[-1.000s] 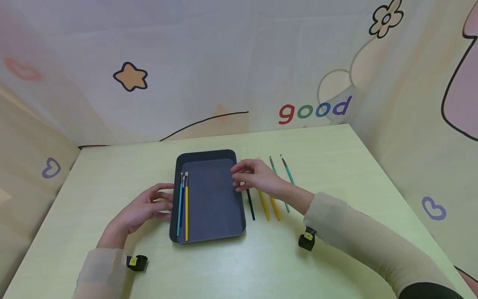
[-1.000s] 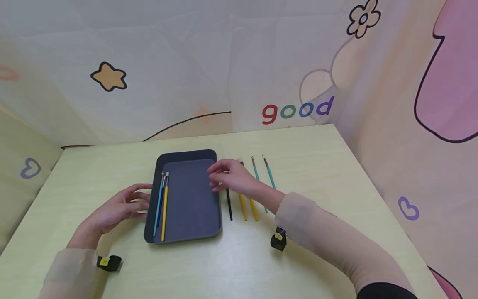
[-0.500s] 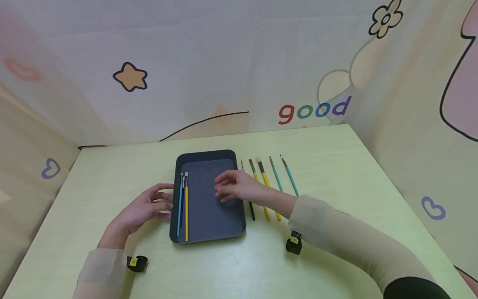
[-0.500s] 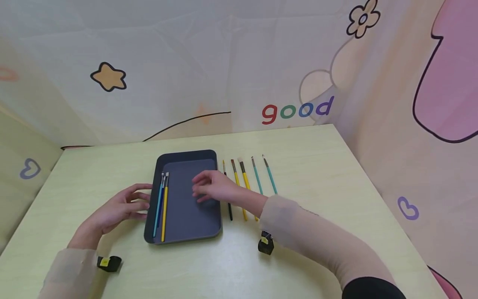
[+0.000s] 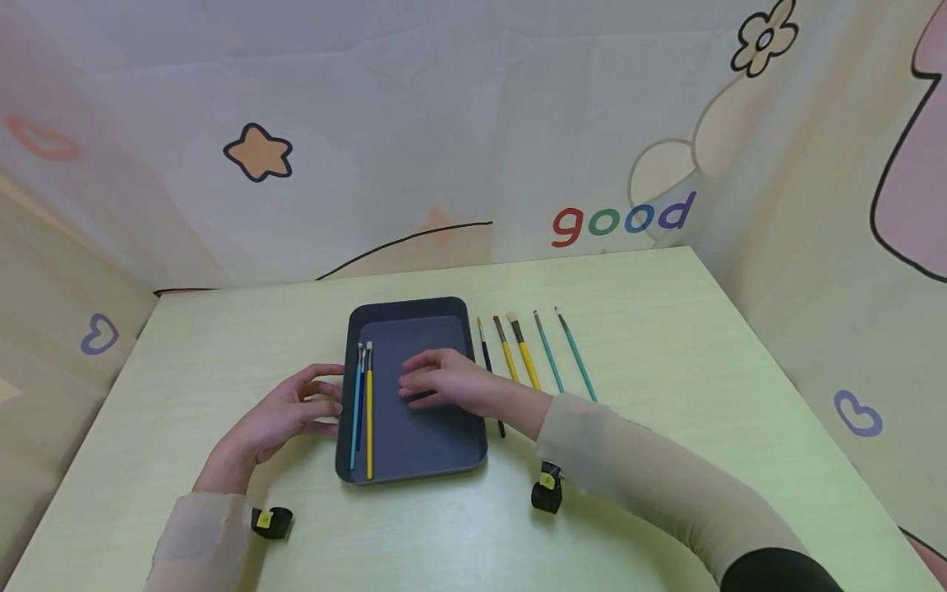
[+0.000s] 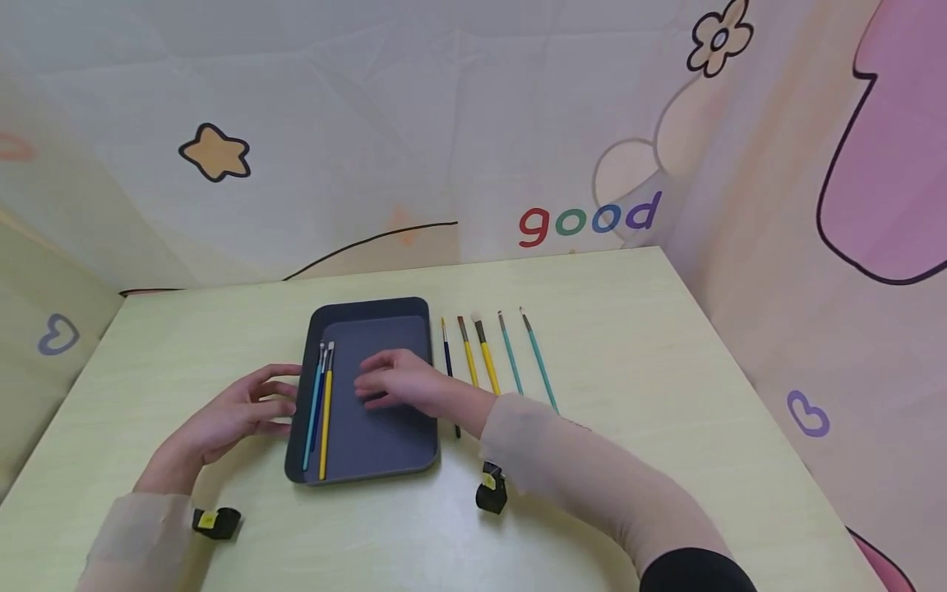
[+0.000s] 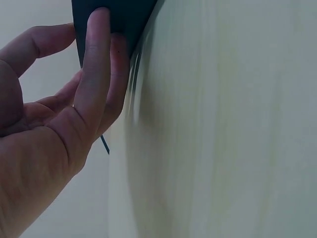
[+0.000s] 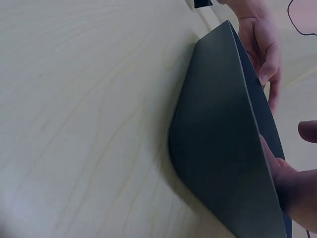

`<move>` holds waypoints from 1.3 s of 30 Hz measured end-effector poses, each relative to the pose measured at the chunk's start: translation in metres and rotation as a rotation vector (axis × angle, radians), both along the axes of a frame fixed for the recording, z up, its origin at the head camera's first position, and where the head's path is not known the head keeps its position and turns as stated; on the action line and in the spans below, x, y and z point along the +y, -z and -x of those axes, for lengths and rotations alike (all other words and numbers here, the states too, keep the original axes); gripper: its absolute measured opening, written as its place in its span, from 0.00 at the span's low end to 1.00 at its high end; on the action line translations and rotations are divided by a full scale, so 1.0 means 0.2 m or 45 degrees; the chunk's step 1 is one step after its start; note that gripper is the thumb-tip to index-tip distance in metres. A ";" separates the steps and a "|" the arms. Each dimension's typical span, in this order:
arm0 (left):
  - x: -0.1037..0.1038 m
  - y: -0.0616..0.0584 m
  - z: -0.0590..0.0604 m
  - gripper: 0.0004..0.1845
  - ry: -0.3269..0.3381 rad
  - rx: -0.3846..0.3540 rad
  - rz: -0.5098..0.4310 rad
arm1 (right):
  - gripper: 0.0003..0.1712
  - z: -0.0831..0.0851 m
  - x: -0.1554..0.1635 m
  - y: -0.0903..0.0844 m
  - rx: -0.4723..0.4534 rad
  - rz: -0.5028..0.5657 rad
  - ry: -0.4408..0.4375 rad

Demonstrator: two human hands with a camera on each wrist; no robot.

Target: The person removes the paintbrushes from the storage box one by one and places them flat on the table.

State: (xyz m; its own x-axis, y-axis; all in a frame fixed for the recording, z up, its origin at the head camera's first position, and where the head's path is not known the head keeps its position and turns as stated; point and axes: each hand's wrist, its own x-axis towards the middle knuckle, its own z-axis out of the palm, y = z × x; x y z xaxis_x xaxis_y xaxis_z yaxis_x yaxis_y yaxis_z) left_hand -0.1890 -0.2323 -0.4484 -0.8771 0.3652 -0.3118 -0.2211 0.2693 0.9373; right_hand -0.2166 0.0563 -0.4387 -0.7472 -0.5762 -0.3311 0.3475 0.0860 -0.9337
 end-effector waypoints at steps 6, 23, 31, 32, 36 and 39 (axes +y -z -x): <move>0.00 0.00 0.00 0.35 0.008 -0.001 -0.008 | 0.26 0.01 -0.07 0.01 -0.155 0.039 -0.029; 0.00 0.01 0.00 0.34 0.028 0.001 -0.043 | 0.40 0.02 -0.18 0.04 -0.374 0.267 0.026; 0.00 0.01 0.00 0.34 0.034 -0.003 -0.045 | 0.42 0.03 -0.20 0.06 -0.412 0.309 0.073; 0.00 0.01 0.00 0.34 0.027 -0.008 -0.044 | 0.42 0.03 -0.21 0.06 -0.411 0.311 0.073; -0.01 0.01 0.00 0.35 0.037 0.007 -0.052 | 0.41 0.02 -0.24 0.07 -0.375 0.302 0.071; -0.01 0.02 0.00 0.35 0.038 0.010 -0.063 | 0.38 0.01 -0.25 0.07 -0.351 0.299 0.086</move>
State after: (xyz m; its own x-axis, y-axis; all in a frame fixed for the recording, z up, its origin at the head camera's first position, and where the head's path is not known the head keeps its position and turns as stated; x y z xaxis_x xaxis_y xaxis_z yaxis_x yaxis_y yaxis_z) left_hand -0.1893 -0.2339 -0.4523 -0.8681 0.4059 -0.2857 -0.2061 0.2288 0.9514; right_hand -0.2187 0.0063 -0.4536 -0.6874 -0.6128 -0.3898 0.5861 -0.1511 -0.7960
